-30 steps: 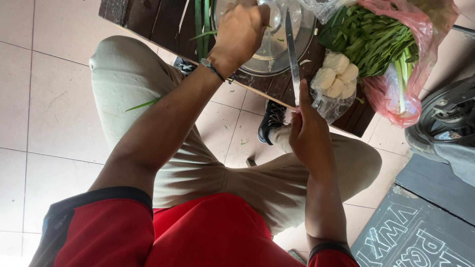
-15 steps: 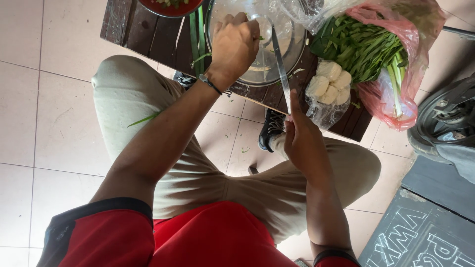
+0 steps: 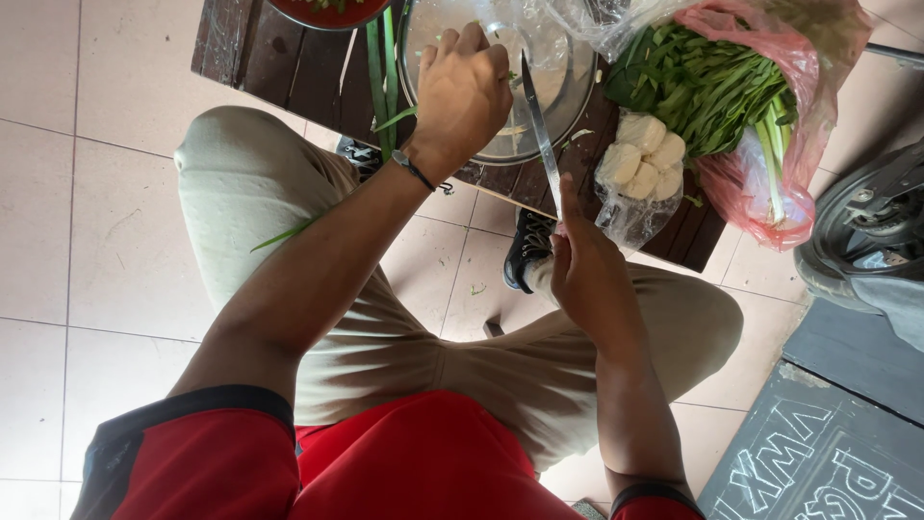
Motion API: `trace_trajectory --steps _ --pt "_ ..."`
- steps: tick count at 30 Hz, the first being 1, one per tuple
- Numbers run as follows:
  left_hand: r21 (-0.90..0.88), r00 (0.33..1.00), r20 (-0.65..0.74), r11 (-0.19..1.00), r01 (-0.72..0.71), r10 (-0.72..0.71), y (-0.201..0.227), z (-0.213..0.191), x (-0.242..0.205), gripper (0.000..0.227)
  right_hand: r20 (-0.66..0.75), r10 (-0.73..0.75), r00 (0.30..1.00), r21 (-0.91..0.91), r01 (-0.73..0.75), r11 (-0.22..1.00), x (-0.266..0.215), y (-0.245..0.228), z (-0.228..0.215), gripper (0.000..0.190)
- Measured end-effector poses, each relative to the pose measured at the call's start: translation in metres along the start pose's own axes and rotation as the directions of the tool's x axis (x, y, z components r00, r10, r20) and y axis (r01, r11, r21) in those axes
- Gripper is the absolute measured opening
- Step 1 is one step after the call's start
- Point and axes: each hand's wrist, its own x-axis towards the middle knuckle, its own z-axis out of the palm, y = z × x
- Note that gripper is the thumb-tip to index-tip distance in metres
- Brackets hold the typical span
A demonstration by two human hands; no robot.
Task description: The person cuts green onions with a knife and places the chopped pieces into a bowl.
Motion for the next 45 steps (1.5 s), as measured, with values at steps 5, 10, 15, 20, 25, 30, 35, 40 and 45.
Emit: trace_trajectory --steps 5,10,15,20,25,30,35,40,45 --pt "0.006 0.999 -0.009 0.999 0.049 -0.049 -0.001 0.002 0.000 0.006 -0.007 -0.029 1.000 -0.014 0.029 0.999 0.000 0.002 0.002 0.066" --pt "-0.063 0.995 -0.060 0.995 0.076 -0.079 -0.008 0.005 0.001 0.010 -0.015 -0.051 0.999 -0.022 0.051 0.998 -0.001 0.002 0.003 0.066" --pt "-0.055 0.991 -0.042 0.991 0.125 -0.127 -0.005 0.005 0.003 0.004 -0.002 -0.055 0.998 -0.023 0.055 0.998 -0.001 0.002 0.003 0.067" --pt "-0.048 0.992 0.018 0.991 0.127 -0.127 -0.001 0.006 0.002 0.008 0.030 -0.025 0.999 -0.022 0.026 0.999 0.000 0.001 0.003 0.069" --pt "-0.016 0.991 -0.025 0.992 0.128 -0.129 0.003 0.001 0.000 0.005 0.032 -0.050 0.998 -0.047 0.052 0.998 -0.002 -0.002 0.005 0.068" --pt "-0.039 0.983 -0.080 0.986 0.164 -0.166 0.002 0.001 -0.003 0.004 0.044 -0.024 0.999 -0.064 0.027 0.998 0.001 -0.001 0.007 0.068" --pt "0.058 0.981 -0.103 0.983 0.173 -0.166 -0.004 0.008 0.002 0.013 0.028 -0.056 0.998 -0.098 0.059 0.993 0.001 -0.001 0.010 0.067" --pt "0.064 0.987 -0.086 0.988 0.141 -0.136 -0.009 0.011 0.004 0.009 0.065 -0.017 0.998 -0.137 0.026 0.990 0.003 -0.004 0.012 0.064" --pt "-0.005 0.988 -0.095 0.992 0.125 -0.125 -0.010 0.013 0.002 0.009 0.099 0.014 0.995 -0.220 0.008 0.975 0.008 -0.012 0.010 0.065"
